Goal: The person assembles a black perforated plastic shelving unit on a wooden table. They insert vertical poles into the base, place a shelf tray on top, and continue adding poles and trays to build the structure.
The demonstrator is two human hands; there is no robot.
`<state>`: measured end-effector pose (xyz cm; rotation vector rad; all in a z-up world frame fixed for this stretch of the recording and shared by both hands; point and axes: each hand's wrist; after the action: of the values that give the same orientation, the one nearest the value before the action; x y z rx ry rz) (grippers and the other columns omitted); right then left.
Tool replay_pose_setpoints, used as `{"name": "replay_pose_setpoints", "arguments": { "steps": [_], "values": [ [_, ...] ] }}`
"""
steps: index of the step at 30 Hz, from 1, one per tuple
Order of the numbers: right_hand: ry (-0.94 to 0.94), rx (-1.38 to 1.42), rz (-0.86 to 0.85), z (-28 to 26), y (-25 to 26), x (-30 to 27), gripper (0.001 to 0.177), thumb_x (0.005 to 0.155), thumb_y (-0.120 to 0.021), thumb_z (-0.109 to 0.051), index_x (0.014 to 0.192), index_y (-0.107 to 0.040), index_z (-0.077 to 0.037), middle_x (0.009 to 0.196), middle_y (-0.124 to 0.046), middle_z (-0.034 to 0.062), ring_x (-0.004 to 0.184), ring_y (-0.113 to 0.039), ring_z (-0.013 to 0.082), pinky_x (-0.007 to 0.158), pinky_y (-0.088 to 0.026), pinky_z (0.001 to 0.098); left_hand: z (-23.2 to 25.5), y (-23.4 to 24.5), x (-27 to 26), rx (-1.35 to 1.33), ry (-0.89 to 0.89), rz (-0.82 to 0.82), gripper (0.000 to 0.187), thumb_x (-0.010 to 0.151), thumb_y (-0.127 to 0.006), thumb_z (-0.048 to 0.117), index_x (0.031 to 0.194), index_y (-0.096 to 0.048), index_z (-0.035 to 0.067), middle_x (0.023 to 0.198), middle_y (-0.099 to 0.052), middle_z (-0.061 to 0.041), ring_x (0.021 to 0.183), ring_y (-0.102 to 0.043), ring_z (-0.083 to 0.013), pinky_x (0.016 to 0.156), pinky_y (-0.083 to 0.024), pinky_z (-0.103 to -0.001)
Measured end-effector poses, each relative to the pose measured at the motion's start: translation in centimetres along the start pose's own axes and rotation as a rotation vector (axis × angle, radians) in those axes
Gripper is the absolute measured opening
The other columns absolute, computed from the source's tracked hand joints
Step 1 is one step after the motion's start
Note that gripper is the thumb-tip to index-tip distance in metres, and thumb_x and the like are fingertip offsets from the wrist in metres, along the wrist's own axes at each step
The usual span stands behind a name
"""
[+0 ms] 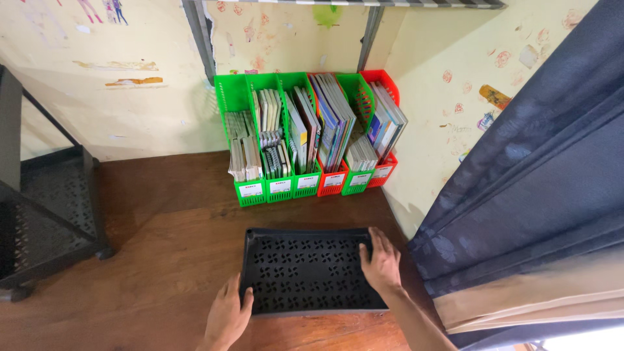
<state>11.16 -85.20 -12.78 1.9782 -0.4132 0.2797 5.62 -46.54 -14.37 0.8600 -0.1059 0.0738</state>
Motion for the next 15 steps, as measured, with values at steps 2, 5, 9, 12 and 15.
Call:
{"name": "replay_pose_setpoints", "arguments": {
  "steps": [2, 5, 9, 12, 15],
  "values": [
    [0.079, -0.015, -0.011, -1.5, 0.3, -0.2, 0.056, 0.092, -0.065, -0.028, 0.143, -0.052, -0.007, 0.145, -0.056, 0.0152, 0.135, -0.052, 0.0323, 0.11, -0.039, 0.05, 0.1, 0.2, 0.5, 0.056, -0.043, -0.045, 0.055, 0.093, -0.059, 0.031, 0.14, -0.047, 0.003, 0.132, -0.061, -0.023, 0.121, -0.06, -0.0427, 0.102, -0.051, -0.048],
    [0.174, -0.04, -0.048, -4.0, 0.4, -1.0, 0.058, 0.092, -0.065, -0.028, 0.143, -0.051, -0.006, 0.147, -0.053, 0.0161, 0.137, -0.048, 0.0322, 0.11, -0.036, 0.0495, 0.5, 0.9, 1.4, 0.182, -0.123, -0.02, 0.065, 0.089, -0.062, 0.028, 0.145, -0.04, 0.003, 0.142, -0.052, -0.023, 0.129, -0.052, -0.0423, 0.105, -0.043, -0.053],
    [0.243, -0.03, -0.093, -7.4, 0.1, -1.8, 0.057, 0.093, -0.065, -0.028, 0.143, -0.05, -0.004, 0.148, -0.052, 0.0151, 0.14, -0.046, 0.0305, 0.111, -0.034, 0.0487, 1.1, 2.1, 3.0, 0.197, -0.157, -0.015, 0.07, 0.089, -0.062, 0.028, 0.149, -0.034, 0.004, 0.152, -0.043, -0.02, 0.139, -0.043, -0.039, 0.109, -0.039, -0.054],
    [0.274, -0.007, -0.108, -10.0, -0.4, -2.7, 0.058, 0.093, -0.064, -0.028, 0.144, -0.049, -0.004, 0.148, -0.052, 0.015, 0.14, -0.046, 0.03, 0.112, -0.034, 0.0478, 1.1, 2.8, 3.4, 0.242, -0.167, -0.043, 0.071, 0.09, -0.062, 0.028, 0.15, -0.032, 0.003, 0.154, -0.038, -0.021, 0.142, -0.038, -0.0389, 0.111, -0.036, -0.054],
    [0.283, 0.016, -0.16, -12.7, -0.7, -3.5, 0.06, 0.092, -0.065, -0.028, 0.145, -0.048, -0.004, 0.148, -0.051, 0.0157, 0.14, -0.045, 0.0303, 0.111, -0.033, 0.0484, 0.6, 3.7, 3.0, 0.244, -0.177, -0.03, 0.072, 0.091, -0.062, 0.029, 0.15, -0.03, 0.002, 0.156, -0.034, -0.021, 0.143, -0.034, -0.0398, 0.112, -0.034, -0.055]
  ]
}}
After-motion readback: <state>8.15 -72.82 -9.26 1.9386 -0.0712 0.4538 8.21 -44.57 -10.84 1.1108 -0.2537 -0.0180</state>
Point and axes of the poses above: each hand's wrist, its own x-axis towards the middle knuckle, its own y-axis out of the back of the hand, z = x × y
